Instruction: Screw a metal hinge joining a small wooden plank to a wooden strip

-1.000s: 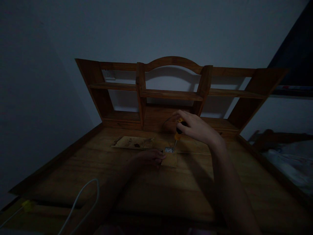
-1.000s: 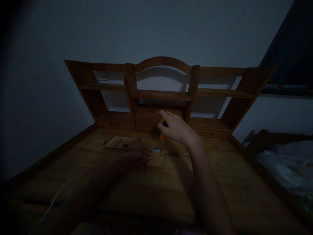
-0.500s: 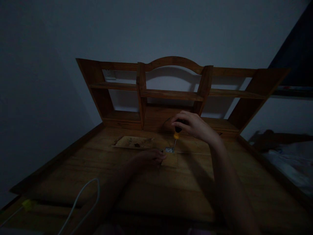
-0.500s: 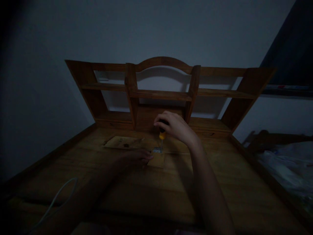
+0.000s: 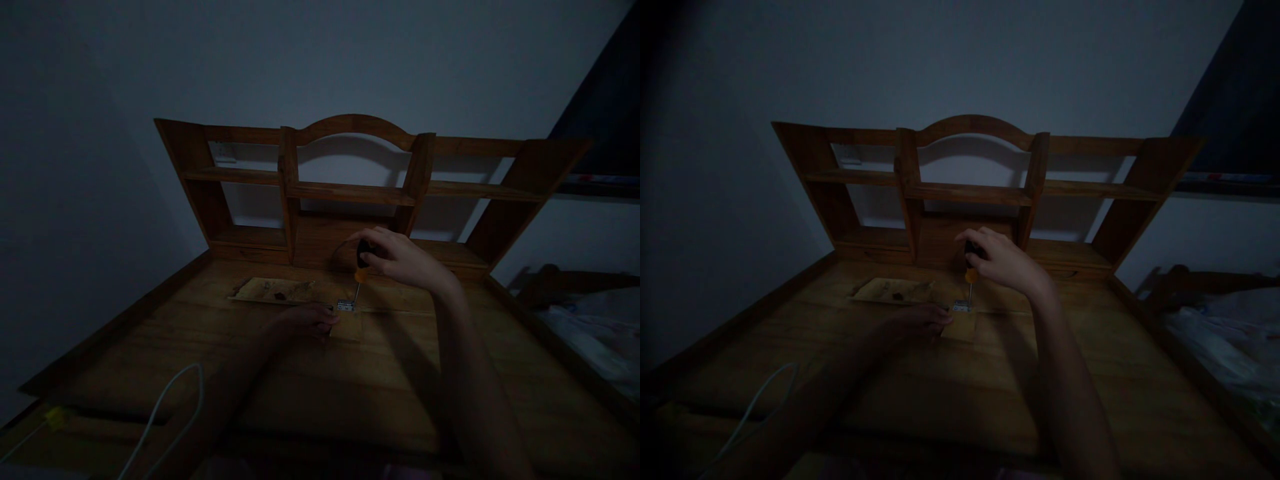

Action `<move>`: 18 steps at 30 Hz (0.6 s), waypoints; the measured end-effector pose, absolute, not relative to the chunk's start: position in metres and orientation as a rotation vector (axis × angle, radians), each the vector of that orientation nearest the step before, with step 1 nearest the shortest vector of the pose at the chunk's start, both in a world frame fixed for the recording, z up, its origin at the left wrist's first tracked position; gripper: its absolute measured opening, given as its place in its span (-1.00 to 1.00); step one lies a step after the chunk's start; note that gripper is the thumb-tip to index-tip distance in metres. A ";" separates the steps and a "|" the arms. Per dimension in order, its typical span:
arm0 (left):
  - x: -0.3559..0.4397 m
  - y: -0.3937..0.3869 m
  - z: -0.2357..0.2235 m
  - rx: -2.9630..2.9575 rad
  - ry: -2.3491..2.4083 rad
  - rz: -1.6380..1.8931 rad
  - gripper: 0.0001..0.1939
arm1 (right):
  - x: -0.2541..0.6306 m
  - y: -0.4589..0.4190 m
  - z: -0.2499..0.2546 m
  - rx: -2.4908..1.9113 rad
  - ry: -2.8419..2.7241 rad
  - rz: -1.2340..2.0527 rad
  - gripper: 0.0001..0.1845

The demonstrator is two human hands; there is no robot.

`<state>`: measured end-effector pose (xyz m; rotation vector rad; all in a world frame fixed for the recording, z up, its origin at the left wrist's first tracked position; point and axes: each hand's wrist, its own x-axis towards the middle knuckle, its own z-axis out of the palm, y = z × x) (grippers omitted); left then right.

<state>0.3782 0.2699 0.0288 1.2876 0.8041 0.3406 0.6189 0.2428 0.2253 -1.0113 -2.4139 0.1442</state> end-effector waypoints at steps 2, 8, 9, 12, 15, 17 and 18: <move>0.379 0.271 0.028 1.271 0.763 0.318 -0.51 | 0.615 0.243 0.223 -1.072 -2.388 0.047 -0.67; 0.379 0.270 0.031 1.235 0.744 0.323 -0.54 | 0.599 0.234 0.218 -1.359 -2.275 -0.232 -0.59; 0.379 0.269 0.031 1.235 0.737 0.327 -0.54 | 0.598 0.233 0.218 -1.360 -2.282 -0.213 -0.56; 0.380 0.267 0.033 1.236 0.761 0.349 -0.54 | 0.600 0.232 0.218 -1.310 -2.331 -0.122 -0.48; 0.381 0.266 0.036 1.221 0.781 0.346 -0.54 | 0.603 0.235 0.219 -1.282 -2.347 -0.101 -0.41; 0.381 0.265 0.038 1.217 0.779 0.337 -0.53 | 0.604 0.236 0.220 -1.274 -2.335 -0.116 -0.44; 0.382 0.265 0.039 1.220 0.786 0.341 -0.54 | 0.604 0.236 0.220 -1.269 -2.333 -0.125 -0.48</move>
